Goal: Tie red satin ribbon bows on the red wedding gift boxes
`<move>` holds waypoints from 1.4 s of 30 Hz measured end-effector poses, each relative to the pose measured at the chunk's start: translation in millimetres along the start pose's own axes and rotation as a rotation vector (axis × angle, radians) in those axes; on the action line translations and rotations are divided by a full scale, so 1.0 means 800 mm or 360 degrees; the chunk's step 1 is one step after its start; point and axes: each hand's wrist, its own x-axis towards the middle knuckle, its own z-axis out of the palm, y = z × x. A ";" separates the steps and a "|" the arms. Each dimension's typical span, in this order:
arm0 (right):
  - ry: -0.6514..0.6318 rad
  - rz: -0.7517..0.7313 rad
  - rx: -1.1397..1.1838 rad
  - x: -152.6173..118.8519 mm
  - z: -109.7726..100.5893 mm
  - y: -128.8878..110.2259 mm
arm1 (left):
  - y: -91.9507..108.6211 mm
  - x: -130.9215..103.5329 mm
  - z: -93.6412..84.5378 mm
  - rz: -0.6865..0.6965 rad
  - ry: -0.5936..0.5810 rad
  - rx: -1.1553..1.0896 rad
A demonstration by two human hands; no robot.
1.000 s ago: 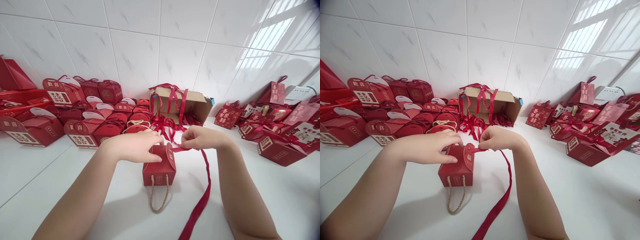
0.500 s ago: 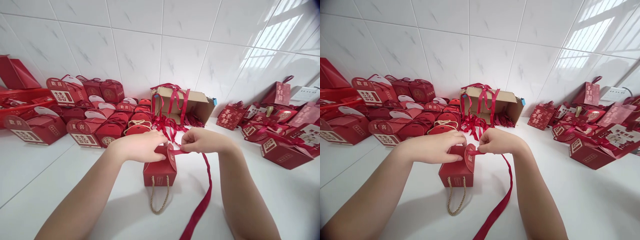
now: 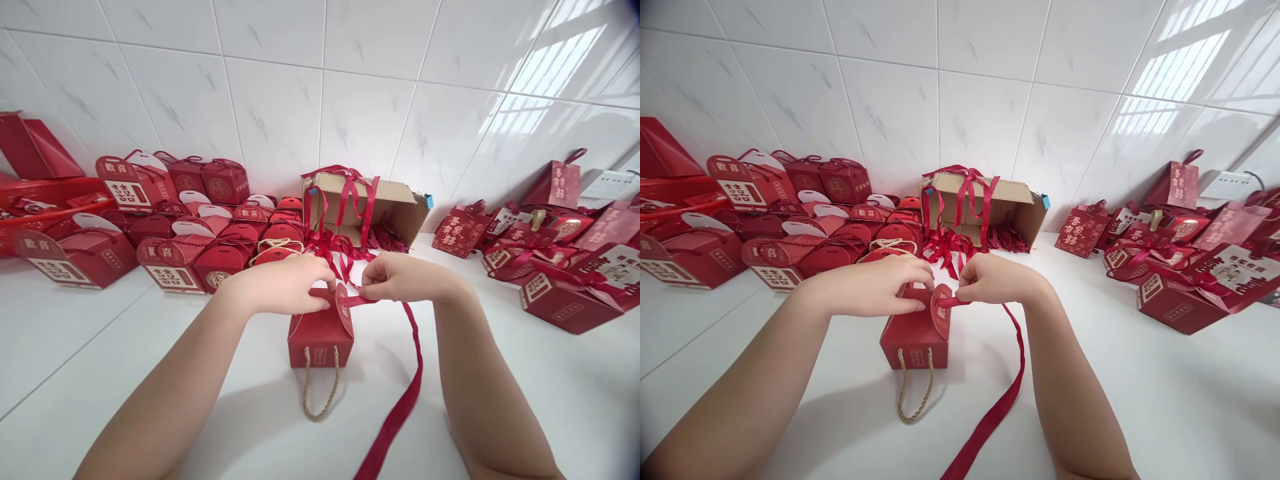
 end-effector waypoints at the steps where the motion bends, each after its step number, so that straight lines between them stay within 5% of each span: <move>1: 0.0010 -0.0006 0.0004 0.001 0.001 0.000 | 0.000 0.000 0.000 0.0020 0.0028 0.0005; 17: -0.0014 -0.0065 0.0053 0.006 0.009 -0.007 | -0.004 0.004 -0.003 0.0048 0.0088 0.0011; 23: 0.0420 -0.0268 0.0264 0.007 0.011 -0.007 | 0.009 -0.017 -0.016 -0.0063 0.0448 -0.0092; 29: 0.0270 -0.0815 0.0693 0.005 0.018 -0.027 | 0.036 -0.056 -0.030 -0.0049 0.0810 -0.0207; 35: 0.0831 -0.0856 0.0920 -0.019 0.014 -0.030 | 0.017 -0.063 -0.021 -0.0187 0.0701 -0.0132; 38: 0.1175 -0.1009 0.1041 -0.038 0.009 -0.029 | -0.001 -0.060 0.013 -0.0233 0.0550 -0.0027; 42: 0.1575 -0.1192 0.1108 -0.070 0.007 -0.031 | -0.016 -0.063 0.068 -0.0190 0.0621 -0.0046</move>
